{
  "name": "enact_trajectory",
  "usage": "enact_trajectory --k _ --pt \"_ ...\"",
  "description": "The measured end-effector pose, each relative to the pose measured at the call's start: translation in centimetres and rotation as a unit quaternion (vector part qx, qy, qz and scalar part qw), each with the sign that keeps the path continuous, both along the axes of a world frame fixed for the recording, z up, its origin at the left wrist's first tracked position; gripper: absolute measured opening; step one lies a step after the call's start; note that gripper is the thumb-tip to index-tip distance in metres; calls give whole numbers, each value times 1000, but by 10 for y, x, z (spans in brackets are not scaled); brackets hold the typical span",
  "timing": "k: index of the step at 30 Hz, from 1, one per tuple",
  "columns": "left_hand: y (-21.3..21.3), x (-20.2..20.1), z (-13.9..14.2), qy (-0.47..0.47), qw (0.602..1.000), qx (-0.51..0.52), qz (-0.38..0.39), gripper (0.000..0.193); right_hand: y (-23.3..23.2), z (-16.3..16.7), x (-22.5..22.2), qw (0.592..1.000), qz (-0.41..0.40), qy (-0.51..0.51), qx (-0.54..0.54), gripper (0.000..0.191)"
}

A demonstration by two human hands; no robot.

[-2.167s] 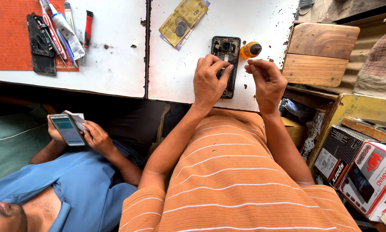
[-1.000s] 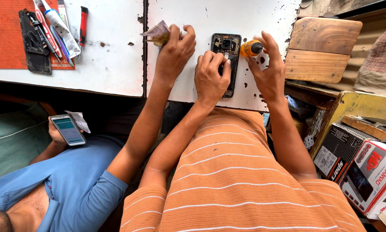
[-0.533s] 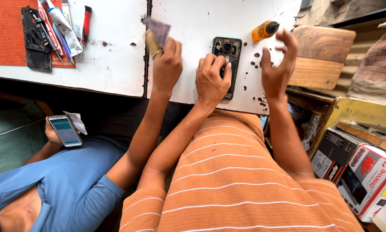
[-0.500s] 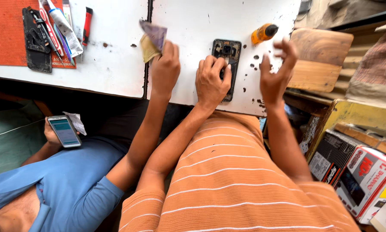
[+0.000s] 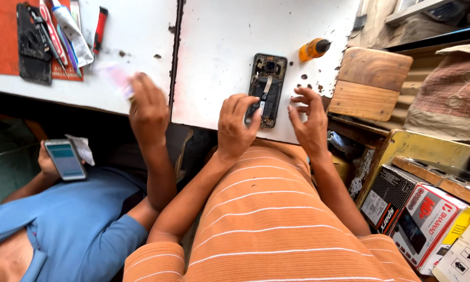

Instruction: The person solders a small circuit board component using a soldering iron and flux, then moves to a disassembled mobile phone. They place the component onto the phone's motherboard, apply adhesive with a syringe, and continue soldering connections on the board.

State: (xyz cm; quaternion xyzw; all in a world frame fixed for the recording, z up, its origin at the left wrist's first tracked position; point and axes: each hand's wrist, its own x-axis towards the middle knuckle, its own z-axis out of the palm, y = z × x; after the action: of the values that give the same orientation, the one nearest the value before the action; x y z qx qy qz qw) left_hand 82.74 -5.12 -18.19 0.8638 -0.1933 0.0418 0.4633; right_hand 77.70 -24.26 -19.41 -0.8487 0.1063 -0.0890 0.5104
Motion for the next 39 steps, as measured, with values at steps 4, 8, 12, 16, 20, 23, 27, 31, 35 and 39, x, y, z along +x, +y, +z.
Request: enact_trajectory --k 4,8,12,16,20,23,27,31,35,39 --pt "20 -17 -9 162 985 -45 35 20 -10 -12 5 1000 19 -14 4 61" --pt "24 -22 -17 141 990 6 -13 50 -21 -16 16 985 107 -30 -130 78" --pt "20 -22 -21 53 992 94 -67 87 -26 -14 36 931 240 6 -277 100" --pt "16 -20 -21 89 988 106 -76 82 -30 -7 51 933 272 68 -224 103" --pt "15 -8 -15 70 988 113 -77 73 -27 -2 53 941 269 91 -183 103" --pt "21 11 -6 59 989 96 -99 68 -24 3 51 941 247 127 -191 103" --pt "41 47 7 38 983 94 -152 69 -17 12 43 951 217 96 -200 99" --pt "61 73 18 85 980 74 -163 63 -5 17 25 956 187 73 -212 95" --pt "65 74 19 79 980 48 -178 61 4 17 9 972 147 70 -171 88" --pt "56 54 10 47 990 73 -112 55 3 13 6 986 114 46 -113 70"
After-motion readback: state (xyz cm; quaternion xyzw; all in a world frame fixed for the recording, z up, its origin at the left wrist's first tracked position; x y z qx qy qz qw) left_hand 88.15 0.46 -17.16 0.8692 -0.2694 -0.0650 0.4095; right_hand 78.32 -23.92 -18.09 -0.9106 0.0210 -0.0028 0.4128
